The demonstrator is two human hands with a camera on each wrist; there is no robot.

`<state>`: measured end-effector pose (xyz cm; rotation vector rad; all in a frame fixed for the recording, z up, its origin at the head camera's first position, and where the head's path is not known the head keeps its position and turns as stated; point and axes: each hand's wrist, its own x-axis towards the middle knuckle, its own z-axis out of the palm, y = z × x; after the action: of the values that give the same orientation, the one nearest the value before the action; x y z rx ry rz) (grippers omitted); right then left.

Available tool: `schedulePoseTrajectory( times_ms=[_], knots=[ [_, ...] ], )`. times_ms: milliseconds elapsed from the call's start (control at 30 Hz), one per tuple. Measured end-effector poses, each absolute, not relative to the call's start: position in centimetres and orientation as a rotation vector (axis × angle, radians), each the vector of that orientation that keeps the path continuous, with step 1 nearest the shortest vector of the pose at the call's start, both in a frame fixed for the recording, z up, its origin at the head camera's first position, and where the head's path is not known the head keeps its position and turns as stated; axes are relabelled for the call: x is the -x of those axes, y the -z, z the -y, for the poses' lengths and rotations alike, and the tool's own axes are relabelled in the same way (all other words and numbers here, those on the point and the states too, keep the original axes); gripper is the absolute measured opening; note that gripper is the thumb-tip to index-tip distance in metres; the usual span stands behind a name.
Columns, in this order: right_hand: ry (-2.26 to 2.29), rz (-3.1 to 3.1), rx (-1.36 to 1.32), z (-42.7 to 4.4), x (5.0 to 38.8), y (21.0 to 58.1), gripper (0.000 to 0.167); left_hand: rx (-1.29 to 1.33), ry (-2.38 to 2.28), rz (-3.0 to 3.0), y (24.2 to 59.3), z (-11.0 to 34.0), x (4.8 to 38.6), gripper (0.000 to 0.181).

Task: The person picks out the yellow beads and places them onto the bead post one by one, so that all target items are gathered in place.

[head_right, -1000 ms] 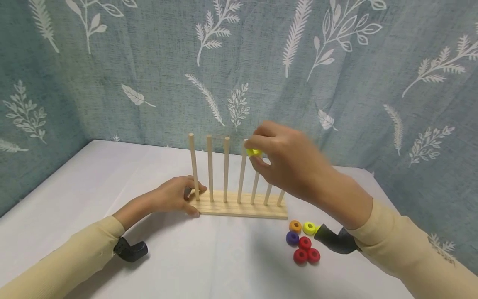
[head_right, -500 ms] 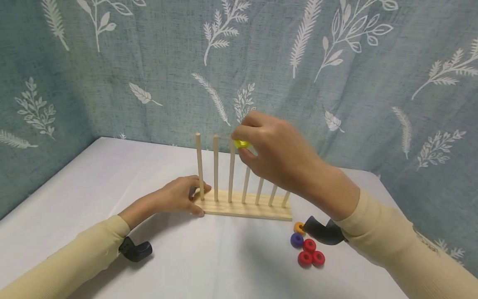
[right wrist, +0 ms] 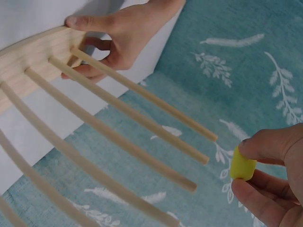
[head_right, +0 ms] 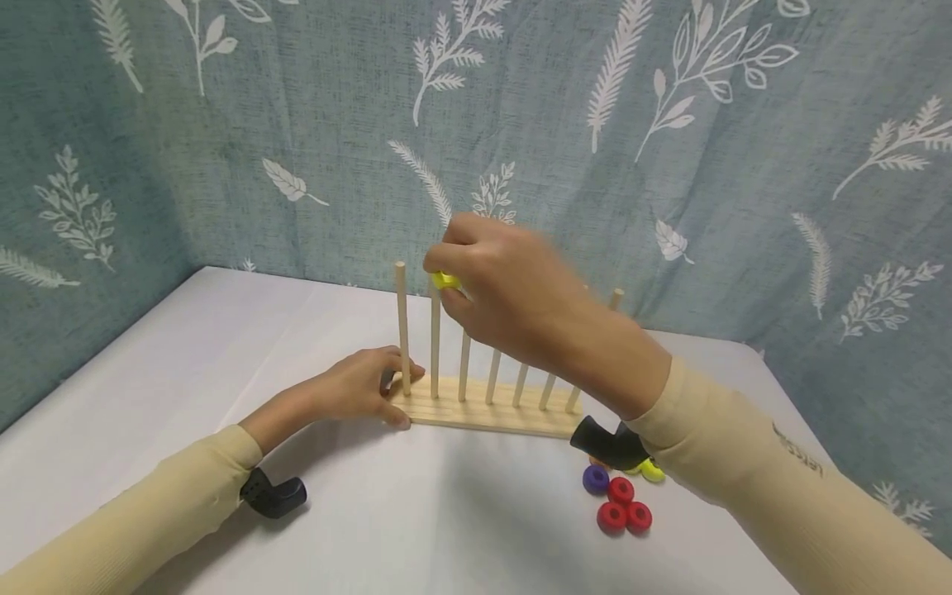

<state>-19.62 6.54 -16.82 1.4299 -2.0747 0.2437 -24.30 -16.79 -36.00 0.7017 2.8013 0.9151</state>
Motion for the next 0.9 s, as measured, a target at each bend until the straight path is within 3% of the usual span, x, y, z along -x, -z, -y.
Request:
schedulePoseTrajectory(
  times_ms=[233,467,900],
  knots=[
    [-0.277,2.075,-1.470,-5.1,20.3,16.6,0.017,-0.717,-0.921,-2.788,36.1,16.8,24.4,0.033],
    [-0.299,2.109,-1.484,-4.1,20.9,16.7,0.015,-0.732,-0.907,-2.800,36.1,17.0,24.3,0.052],
    [-0.397,2.207,-1.489,-2.2,22.3,16.3,0.015,-0.721,-0.920,-2.811,36.3,16.9,24.2,0.060]
  ],
)
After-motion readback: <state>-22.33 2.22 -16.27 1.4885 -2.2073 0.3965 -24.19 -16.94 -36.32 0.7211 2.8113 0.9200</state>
